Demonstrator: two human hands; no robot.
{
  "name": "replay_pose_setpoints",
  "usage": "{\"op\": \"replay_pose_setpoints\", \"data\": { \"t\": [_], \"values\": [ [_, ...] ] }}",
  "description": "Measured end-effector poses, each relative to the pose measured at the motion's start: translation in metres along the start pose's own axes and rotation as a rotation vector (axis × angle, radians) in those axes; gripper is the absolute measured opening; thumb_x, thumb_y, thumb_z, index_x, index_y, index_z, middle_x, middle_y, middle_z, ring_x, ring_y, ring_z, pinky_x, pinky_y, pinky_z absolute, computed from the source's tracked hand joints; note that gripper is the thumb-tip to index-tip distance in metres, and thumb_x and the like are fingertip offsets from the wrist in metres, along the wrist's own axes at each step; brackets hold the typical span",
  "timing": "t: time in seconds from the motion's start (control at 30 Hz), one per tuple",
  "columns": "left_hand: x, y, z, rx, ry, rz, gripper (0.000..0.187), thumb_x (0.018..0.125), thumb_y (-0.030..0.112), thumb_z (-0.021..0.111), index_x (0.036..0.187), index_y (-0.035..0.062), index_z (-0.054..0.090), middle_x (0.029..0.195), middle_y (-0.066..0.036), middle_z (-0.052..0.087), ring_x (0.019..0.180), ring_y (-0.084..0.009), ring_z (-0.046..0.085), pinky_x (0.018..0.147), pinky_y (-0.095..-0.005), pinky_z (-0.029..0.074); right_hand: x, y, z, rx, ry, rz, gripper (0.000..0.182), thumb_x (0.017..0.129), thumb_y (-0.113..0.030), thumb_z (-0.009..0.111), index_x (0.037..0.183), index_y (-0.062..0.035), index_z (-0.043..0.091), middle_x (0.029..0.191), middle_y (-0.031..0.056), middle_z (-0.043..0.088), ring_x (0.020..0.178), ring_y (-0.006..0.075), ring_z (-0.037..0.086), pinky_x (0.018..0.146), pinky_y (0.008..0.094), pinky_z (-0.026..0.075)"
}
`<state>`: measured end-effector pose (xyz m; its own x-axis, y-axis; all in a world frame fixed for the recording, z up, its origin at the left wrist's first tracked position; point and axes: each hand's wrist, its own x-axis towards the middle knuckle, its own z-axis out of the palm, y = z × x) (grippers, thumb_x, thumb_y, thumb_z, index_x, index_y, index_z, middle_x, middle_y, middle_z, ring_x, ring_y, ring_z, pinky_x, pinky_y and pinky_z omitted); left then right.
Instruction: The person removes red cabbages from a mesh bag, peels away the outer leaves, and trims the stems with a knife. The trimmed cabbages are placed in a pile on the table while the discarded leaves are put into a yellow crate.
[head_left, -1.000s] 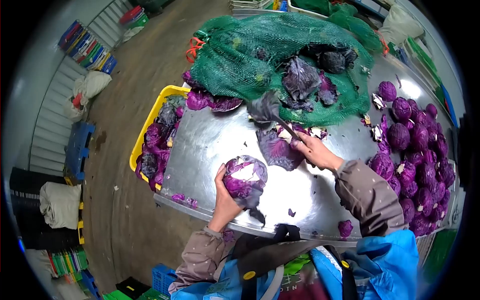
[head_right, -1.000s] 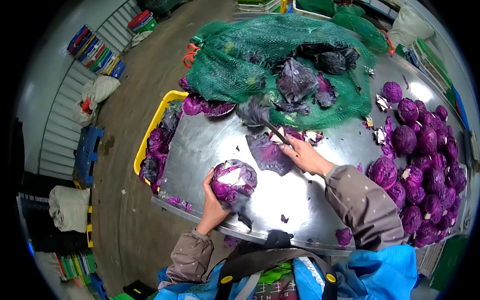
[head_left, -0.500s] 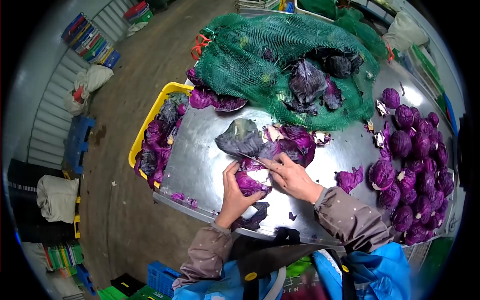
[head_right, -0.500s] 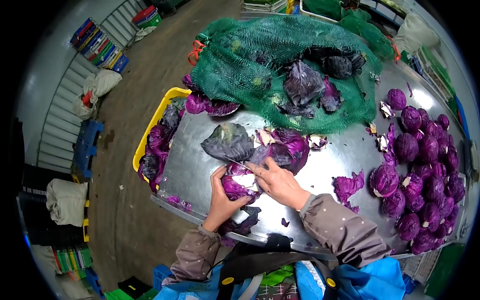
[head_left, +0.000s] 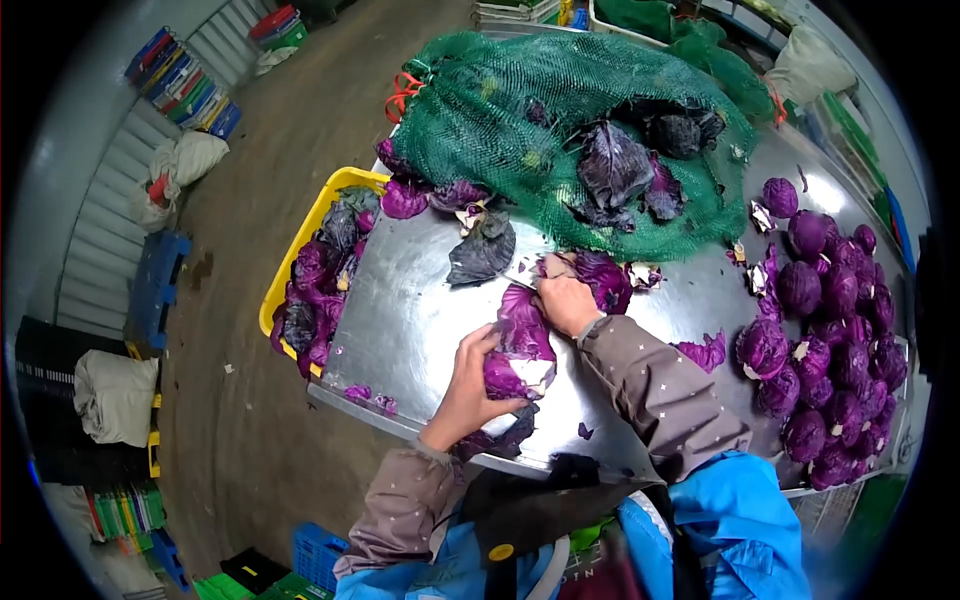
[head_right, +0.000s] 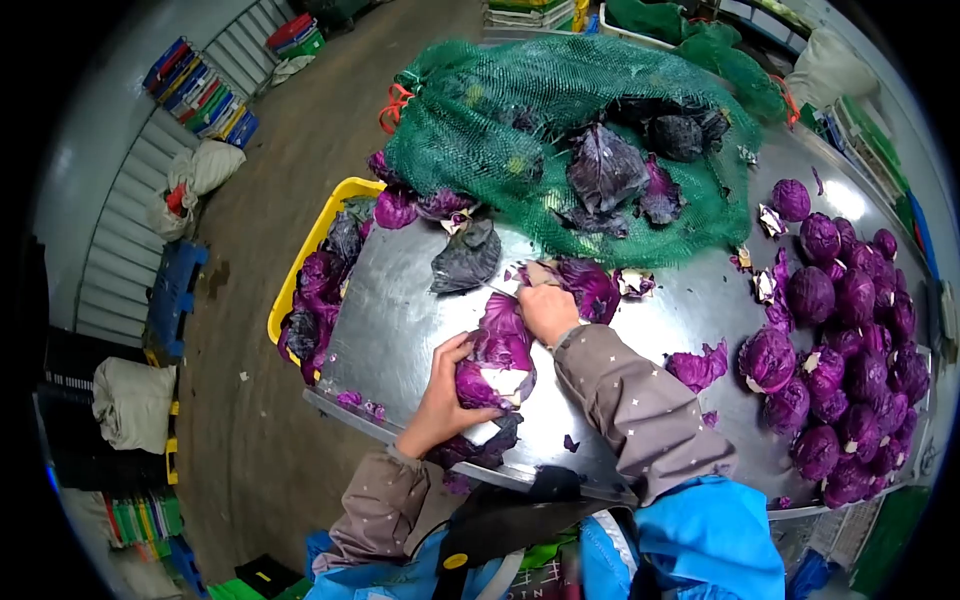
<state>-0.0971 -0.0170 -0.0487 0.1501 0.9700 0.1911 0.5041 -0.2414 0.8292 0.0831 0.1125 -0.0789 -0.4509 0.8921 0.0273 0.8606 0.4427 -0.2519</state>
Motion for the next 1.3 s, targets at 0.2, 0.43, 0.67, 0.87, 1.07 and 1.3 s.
{"op": "replay_pose_setpoints", "data": {
  "t": [0.2, 0.43, 0.67, 0.87, 1.07, 1.3],
  "values": [
    [-0.028, -0.008, -0.030, -0.057, 0.241, -0.391, 0.067, 0.076, 0.016, 0.072, 0.134, 0.0073, 0.041, 0.130, -0.019, 0.033, 0.117, -0.0339, 0.042, 0.097, -0.0386, 0.038, -0.058, -0.045, -0.026, -0.334, 0.181, -0.157, 0.008, 0.079, -0.006, 0.052, 0.087, -0.0038, 0.053, 0.065, 0.0067, 0.058, 0.055, 0.0196, 0.063, 0.045, 0.0296, 0.048],
    [-0.026, 0.003, -0.005, 0.000, 0.333, -0.382, 0.094, 0.069, 0.033, 0.079, 0.136, -0.0035, 0.025, 0.125, -0.022, 0.034, 0.118, -0.0350, 0.038, 0.101, -0.0411, 0.032, -0.104, -0.047, -0.124, 0.085, -0.267, -0.170, 0.027, 0.089, -0.016, 0.049, 0.110, 0.0011, 0.049, 0.073, 0.0173, 0.061, 0.060, 0.0329, 0.062, 0.053, 0.0408, 0.050],
    [-0.014, 0.007, 0.005, 0.054, 0.372, -0.227, 0.088, 0.062, 0.031, 0.082, 0.127, -0.0035, 0.035, 0.118, -0.019, 0.041, 0.112, -0.0327, 0.042, 0.097, -0.0406, 0.035, -0.076, -0.052, -0.079, 0.361, -0.082, -0.268, 0.053, 0.088, -0.011, 0.050, 0.138, -0.0245, 0.039, 0.096, 0.0142, 0.052, 0.060, 0.0329, 0.058, 0.057, 0.0409, 0.050],
    [-0.001, 0.013, 0.017, 0.128, 0.376, -0.202, 0.084, 0.062, 0.026, 0.082, 0.125, -0.0037, 0.036, 0.118, -0.020, 0.040, 0.112, -0.0349, 0.040, 0.097, -0.0426, 0.034, -0.061, -0.052, -0.059, 0.178, 0.010, -0.234, 0.053, 0.085, -0.011, 0.052, 0.135, -0.0266, 0.043, 0.084, 0.0141, 0.052, 0.057, 0.0318, 0.061, 0.050, 0.0417, 0.050],
    [-0.004, 0.025, 0.023, 0.274, 0.341, -0.151, 0.090, 0.060, 0.027, 0.083, 0.128, -0.0046, 0.034, 0.123, -0.022, 0.037, 0.114, -0.0368, 0.038, 0.099, -0.0442, 0.031, -0.016, -0.031, -0.035, 0.228, 0.025, -0.036, 0.034, 0.086, -0.016, 0.052, 0.119, -0.0101, 0.054, 0.085, 0.0217, 0.060, 0.069, 0.0368, 0.063, 0.061, 0.0468, 0.051],
    [-0.037, -0.007, -0.017, 0.049, 0.121, -0.192, 0.097, 0.058, 0.030, 0.084, 0.137, 0.0079, 0.032, 0.134, -0.018, 0.026, 0.125, -0.0341, 0.033, 0.104, -0.0418, 0.032, -0.028, -0.011, -0.002, 0.449, -0.029, 0.148, 0.034, 0.079, -0.018, 0.063, 0.109, -0.0026, 0.058, 0.086, 0.0244, 0.062, 0.082, 0.0403, 0.061, 0.070, 0.0476, 0.048]
  ]
}}
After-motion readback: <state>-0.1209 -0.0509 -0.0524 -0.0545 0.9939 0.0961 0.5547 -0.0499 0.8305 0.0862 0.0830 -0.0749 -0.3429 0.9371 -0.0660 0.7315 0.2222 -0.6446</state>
